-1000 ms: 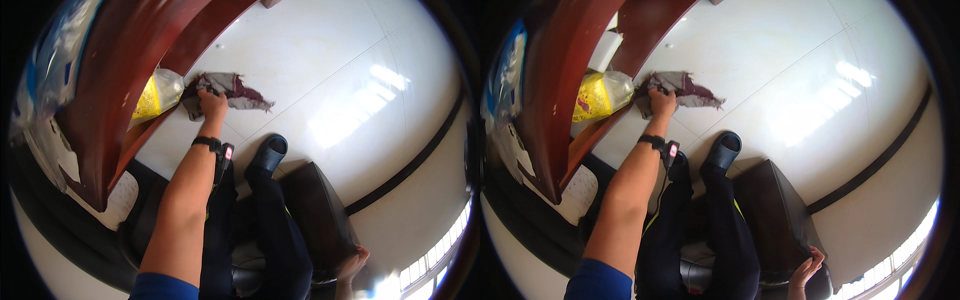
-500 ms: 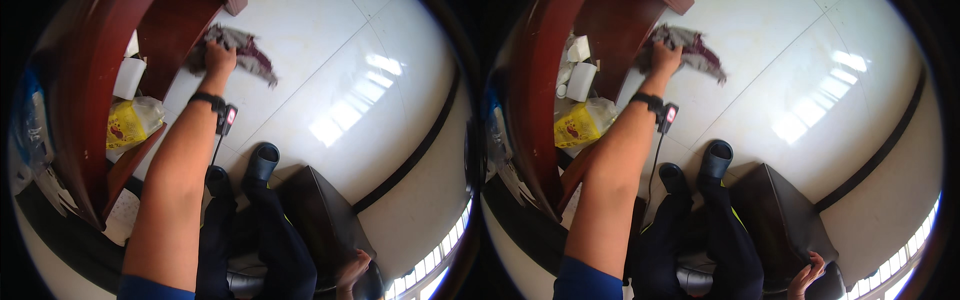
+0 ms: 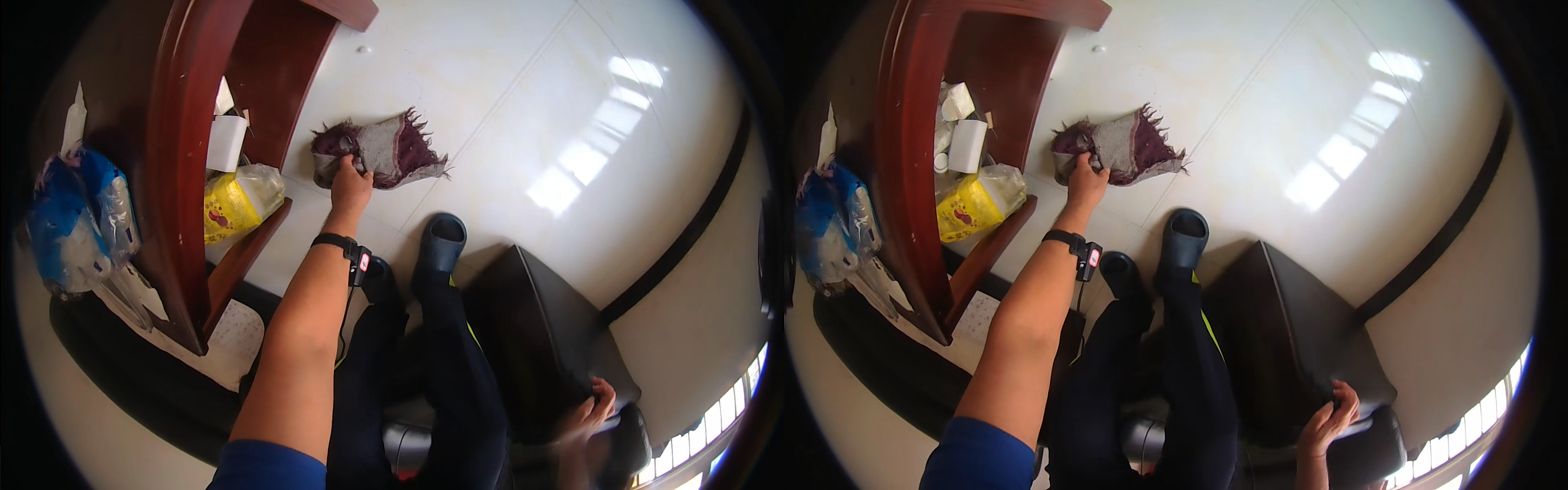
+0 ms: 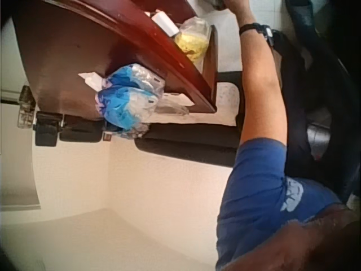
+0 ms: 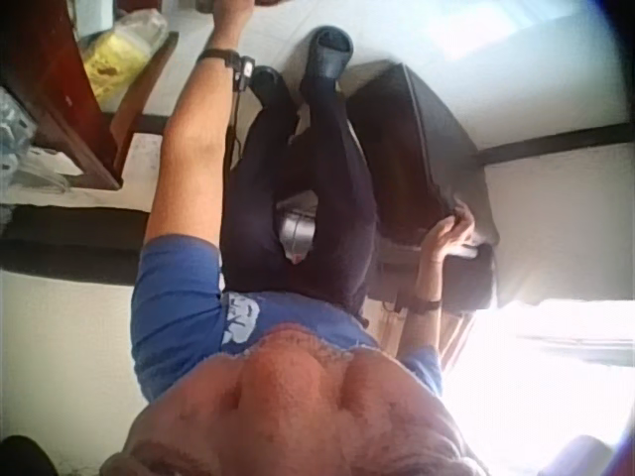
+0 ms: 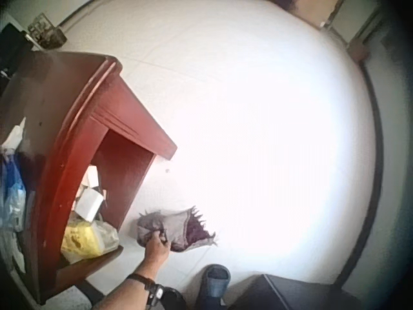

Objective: The person mops a tiled floor with a cloth, repeatedly dipping it into a basin of water and wringing it out. They move around the room, wiping different areas and occasionally adjusting the cloth in hand.

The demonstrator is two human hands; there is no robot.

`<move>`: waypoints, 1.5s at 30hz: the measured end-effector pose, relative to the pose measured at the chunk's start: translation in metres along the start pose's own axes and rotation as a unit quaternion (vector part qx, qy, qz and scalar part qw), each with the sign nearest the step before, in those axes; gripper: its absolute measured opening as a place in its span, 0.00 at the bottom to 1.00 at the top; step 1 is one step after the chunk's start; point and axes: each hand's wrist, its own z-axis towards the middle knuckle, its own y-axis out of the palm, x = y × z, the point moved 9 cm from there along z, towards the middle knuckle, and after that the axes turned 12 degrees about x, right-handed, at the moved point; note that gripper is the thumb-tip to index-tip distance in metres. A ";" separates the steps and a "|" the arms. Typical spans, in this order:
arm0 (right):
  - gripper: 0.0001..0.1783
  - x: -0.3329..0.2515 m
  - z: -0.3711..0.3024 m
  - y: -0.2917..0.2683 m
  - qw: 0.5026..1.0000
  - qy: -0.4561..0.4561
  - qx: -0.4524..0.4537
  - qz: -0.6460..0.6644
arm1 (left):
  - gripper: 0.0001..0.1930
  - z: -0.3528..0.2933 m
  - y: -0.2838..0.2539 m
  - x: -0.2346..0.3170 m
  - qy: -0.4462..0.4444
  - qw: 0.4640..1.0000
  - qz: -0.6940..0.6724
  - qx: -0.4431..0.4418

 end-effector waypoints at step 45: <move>0.16 -0.036 0.006 0.015 0.994 0.035 -0.050 -0.088 | 0.44 0.127 0.003 0.158 -0.093 0.989 -0.088 0.075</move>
